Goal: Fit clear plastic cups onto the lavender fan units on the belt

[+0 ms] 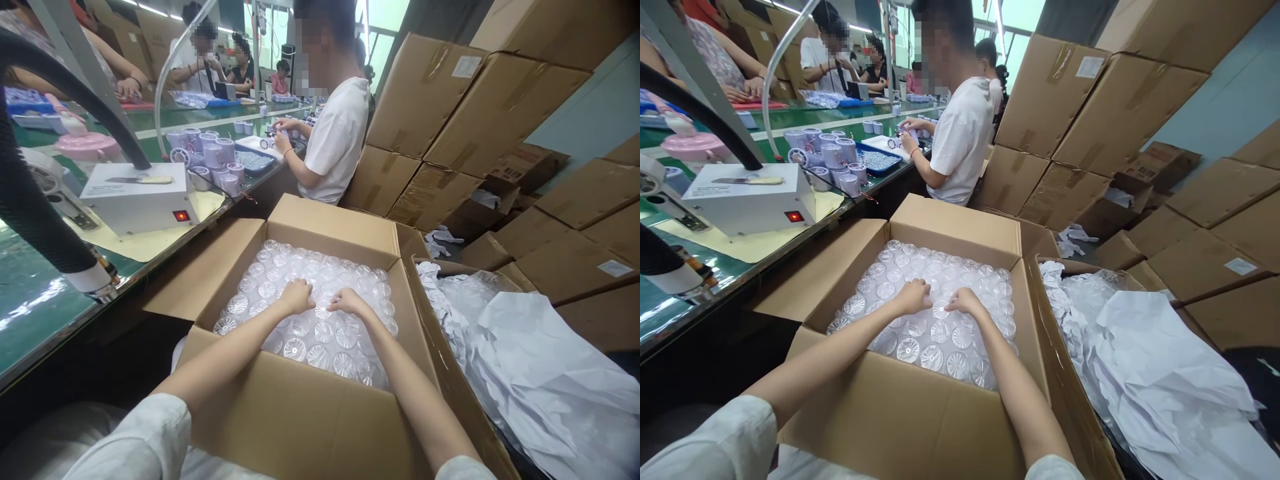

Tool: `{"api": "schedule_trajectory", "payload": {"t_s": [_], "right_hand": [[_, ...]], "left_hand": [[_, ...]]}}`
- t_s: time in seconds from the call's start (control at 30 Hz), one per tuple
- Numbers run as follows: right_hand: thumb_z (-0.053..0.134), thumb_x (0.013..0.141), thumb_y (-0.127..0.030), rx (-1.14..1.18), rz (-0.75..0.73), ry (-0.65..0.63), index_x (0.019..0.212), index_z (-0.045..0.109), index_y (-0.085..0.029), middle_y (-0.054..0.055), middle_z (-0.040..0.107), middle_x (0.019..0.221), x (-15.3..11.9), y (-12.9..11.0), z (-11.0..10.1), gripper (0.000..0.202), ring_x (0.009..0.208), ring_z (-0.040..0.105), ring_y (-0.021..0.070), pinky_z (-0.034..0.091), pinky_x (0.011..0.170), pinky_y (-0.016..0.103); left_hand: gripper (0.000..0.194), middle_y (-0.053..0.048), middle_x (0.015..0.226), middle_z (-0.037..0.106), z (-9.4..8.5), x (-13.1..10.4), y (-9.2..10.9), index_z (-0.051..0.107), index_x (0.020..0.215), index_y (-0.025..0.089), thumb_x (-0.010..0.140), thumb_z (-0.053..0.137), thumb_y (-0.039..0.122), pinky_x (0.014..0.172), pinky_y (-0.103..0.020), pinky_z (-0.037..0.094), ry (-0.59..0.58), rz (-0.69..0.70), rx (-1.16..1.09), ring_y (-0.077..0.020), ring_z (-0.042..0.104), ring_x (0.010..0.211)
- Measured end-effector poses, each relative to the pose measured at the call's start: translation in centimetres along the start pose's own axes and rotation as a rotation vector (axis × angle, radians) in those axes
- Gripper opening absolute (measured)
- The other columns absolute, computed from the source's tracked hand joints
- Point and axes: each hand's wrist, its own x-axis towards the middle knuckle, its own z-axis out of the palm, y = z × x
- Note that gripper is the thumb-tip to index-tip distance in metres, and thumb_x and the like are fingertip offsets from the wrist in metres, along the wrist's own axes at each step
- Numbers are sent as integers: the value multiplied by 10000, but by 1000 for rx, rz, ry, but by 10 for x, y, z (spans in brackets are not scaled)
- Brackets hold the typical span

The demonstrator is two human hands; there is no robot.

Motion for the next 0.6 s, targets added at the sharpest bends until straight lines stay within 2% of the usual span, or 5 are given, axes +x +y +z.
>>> {"api": "schedule_trajectory", "payload": {"t_s": [0.17, 0.27, 0.4, 0.5, 0.6], "right_hand": [[606, 944, -327, 28, -25, 108, 1033, 631, -124, 44, 650, 991, -5, -5, -8, 223, 836, 647, 178, 563, 734, 341], [584, 957, -323, 26, -37, 245, 1025, 628, -133, 49, 648, 986, -10, -12, -17, 207, 849, 641, 175, 553, 763, 356], [552, 972, -332, 48, -94, 407, 1020, 622, -142, 42, 641, 952, -19, -17, -30, 208, 837, 628, 172, 534, 776, 362], [538, 978, -341, 93, -140, 461, 1019, 614, -141, 32, 633, 912, -21, -18, -35, 218, 798, 619, 165, 526, 761, 354], [545, 975, -340, 153, -183, 444, 1008, 617, -137, 27, 633, 894, -18, -16, -33, 217, 785, 621, 161, 527, 755, 350]], "left_hand": [[296, -87, 1125, 632, -10, -1, -6, 595, 1136, 134, 915, 569, 329, 854, -407, 542, -5, -1, -55, -197, 629, 986], [287, -94, 1170, 618, -11, -2, -7, 599, 1138, 143, 917, 564, 323, 892, -424, 528, 32, 1, -106, -207, 613, 1036], [276, -87, 1138, 629, -10, -1, -8, 603, 1128, 145, 917, 567, 319, 859, -399, 541, 42, -22, -206, -194, 628, 991], [274, -84, 1120, 634, -11, 2, -13, 602, 1126, 141, 918, 567, 316, 850, -395, 544, 75, -38, -311, -191, 631, 978], [272, -83, 1110, 636, -15, 8, -21, 606, 1114, 135, 923, 557, 322, 847, -394, 544, 144, -61, -444, -190, 631, 971]]}}
